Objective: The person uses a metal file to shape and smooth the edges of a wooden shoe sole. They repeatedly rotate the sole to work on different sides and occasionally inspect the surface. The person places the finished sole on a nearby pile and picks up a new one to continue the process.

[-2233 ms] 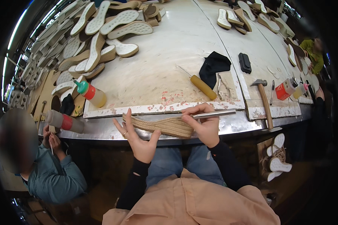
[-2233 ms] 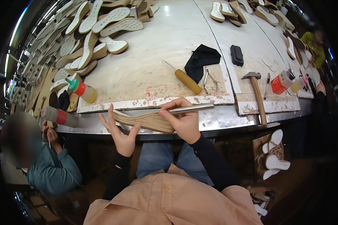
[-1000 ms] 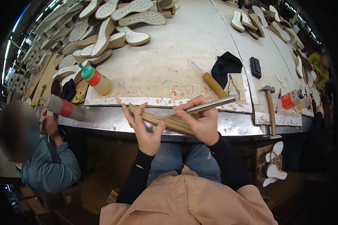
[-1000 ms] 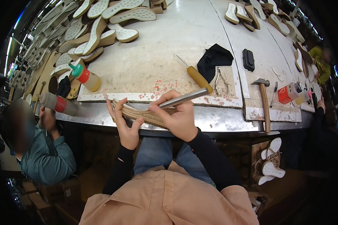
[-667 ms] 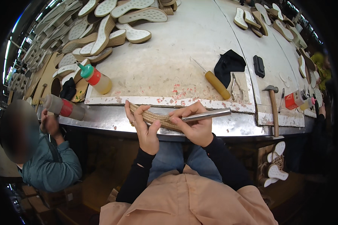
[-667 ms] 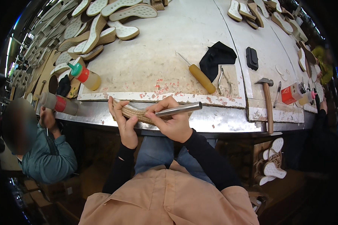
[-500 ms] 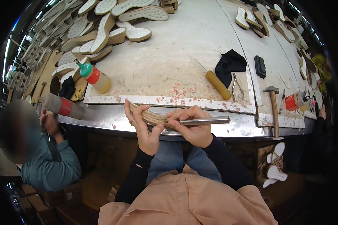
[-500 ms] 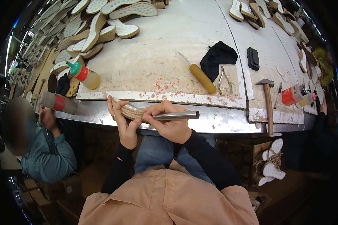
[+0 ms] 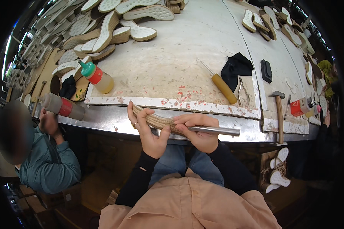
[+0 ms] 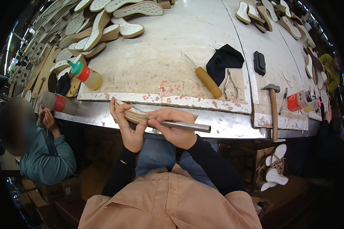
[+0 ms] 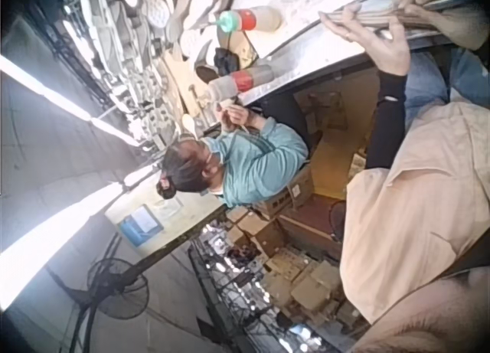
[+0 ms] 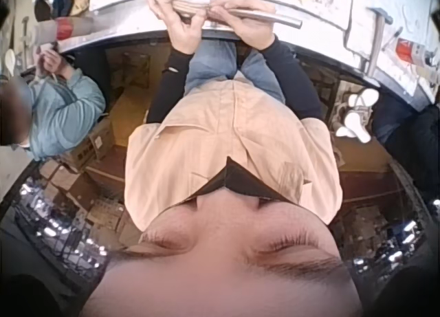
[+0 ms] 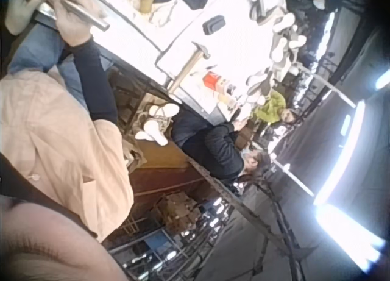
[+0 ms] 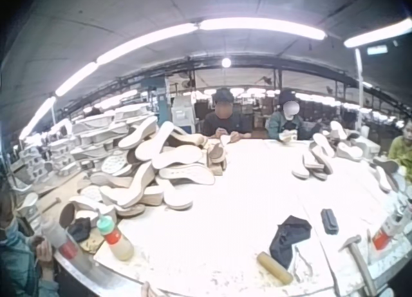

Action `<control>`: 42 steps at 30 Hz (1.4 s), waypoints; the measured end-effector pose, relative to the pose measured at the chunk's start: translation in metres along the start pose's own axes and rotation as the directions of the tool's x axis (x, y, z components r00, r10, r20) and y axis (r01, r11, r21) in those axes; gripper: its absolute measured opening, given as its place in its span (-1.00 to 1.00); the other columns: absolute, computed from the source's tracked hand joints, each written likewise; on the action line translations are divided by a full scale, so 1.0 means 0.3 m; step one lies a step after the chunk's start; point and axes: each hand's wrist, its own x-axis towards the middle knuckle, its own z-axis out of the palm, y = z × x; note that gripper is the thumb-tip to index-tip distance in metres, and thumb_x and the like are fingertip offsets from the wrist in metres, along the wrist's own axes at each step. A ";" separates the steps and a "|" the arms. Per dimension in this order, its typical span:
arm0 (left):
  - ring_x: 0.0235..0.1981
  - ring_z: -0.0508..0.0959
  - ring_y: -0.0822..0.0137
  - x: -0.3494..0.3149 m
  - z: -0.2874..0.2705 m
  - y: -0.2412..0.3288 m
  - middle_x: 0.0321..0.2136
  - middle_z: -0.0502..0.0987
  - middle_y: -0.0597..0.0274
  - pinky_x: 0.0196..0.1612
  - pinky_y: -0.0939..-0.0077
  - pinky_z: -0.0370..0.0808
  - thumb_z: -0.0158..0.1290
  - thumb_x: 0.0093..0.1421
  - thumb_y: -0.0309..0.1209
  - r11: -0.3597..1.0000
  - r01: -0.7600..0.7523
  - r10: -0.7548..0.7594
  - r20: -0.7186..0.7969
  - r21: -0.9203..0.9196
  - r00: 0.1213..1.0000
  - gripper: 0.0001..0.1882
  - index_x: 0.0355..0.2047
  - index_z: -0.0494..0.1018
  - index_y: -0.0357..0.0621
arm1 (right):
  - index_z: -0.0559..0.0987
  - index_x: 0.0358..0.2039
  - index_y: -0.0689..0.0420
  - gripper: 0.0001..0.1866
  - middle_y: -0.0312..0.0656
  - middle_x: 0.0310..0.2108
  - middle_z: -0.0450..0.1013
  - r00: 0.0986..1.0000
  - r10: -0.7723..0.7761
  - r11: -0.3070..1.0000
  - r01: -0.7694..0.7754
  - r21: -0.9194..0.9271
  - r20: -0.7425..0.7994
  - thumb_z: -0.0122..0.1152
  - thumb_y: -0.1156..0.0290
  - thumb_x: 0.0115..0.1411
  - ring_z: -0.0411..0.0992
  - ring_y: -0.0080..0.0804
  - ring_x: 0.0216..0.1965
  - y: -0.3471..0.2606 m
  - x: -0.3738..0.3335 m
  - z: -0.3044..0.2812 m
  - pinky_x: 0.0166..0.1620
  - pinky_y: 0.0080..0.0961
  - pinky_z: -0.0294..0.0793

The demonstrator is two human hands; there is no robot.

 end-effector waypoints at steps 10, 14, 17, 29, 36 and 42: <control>0.26 0.05 -0.01 0.001 -0.008 -0.005 0.33 -0.25 -0.29 0.26 0.14 0.03 0.15 0.01 -0.30 0.988 0.057 -0.056 0.017 -0.144 0.998 -0.47 -0.02 0.28 -0.13 | 0.41 -0.43 0.22 -0.75 0.02 -0.42 0.57 0.982 -0.048 0.989 0.072 -0.128 0.183 0.36 0.71 0.02 0.59 -0.09 -0.22 -0.005 0.012 -0.019 -0.15 -0.28 0.60; 0.25 0.06 -0.04 0.006 -0.007 -0.001 0.33 -0.24 -0.28 0.25 0.14 0.04 0.18 -0.07 -0.35 0.998 0.017 -0.016 0.014 -0.062 1.000 -0.42 -0.02 0.27 -0.10 | 0.42 -0.41 0.23 -0.76 0.00 -0.42 0.57 0.988 -0.032 0.992 0.050 -0.118 0.148 0.37 0.68 0.03 0.60 -0.14 -0.23 0.006 0.009 -0.012 -0.17 -0.33 0.60; 0.26 0.05 -0.07 0.008 -0.002 0.004 0.32 -0.24 -0.29 0.25 0.13 0.05 0.18 -0.10 -0.39 1.000 0.003 -0.003 0.004 -0.027 1.000 -0.42 -0.03 0.27 -0.08 | 0.44 -0.37 0.26 -0.76 -0.02 -0.43 0.57 0.996 0.037 0.995 -0.030 -0.094 0.077 0.37 0.66 0.05 0.59 -0.26 -0.26 0.003 0.007 0.004 -0.20 -0.41 0.59; 0.26 0.06 0.00 0.014 0.006 -0.007 0.33 -0.20 -0.24 0.25 0.16 0.06 0.17 -0.04 -0.38 0.995 0.076 -0.077 -0.019 -0.062 0.997 -0.52 -0.08 0.29 -0.10 | 0.33 -0.21 0.22 -0.66 -0.16 -0.40 0.51 0.927 0.352 0.936 -0.349 0.046 -0.128 0.30 0.67 0.09 0.51 -0.57 -0.33 -0.018 0.045 0.059 -0.25 -0.65 0.50; 0.28 0.03 -0.02 0.011 -0.007 -0.003 0.32 -0.20 -0.27 0.25 0.17 0.04 0.17 -0.06 -0.37 0.991 0.063 -0.062 0.015 -0.114 0.998 -0.50 -0.09 0.29 -0.11 | 0.35 -0.29 0.23 -0.69 -0.13 -0.44 0.55 0.957 0.275 0.959 -0.266 0.099 -0.093 0.34 0.63 0.08 0.53 -0.54 -0.36 0.016 -0.003 0.040 -0.29 -0.63 0.54; 0.29 0.02 -0.02 0.015 -0.001 0.003 0.31 -0.18 -0.28 0.26 0.16 0.03 0.14 -0.08 -0.40 0.989 0.092 -0.092 0.000 -0.113 0.996 -0.53 -0.12 0.29 -0.11 | 0.36 -0.32 0.23 -0.70 -0.17 -0.44 0.53 0.941 0.303 0.953 -0.299 0.047 -0.149 0.37 0.60 0.07 0.50 -0.59 -0.40 0.009 0.000 0.055 -0.31 -0.66 0.49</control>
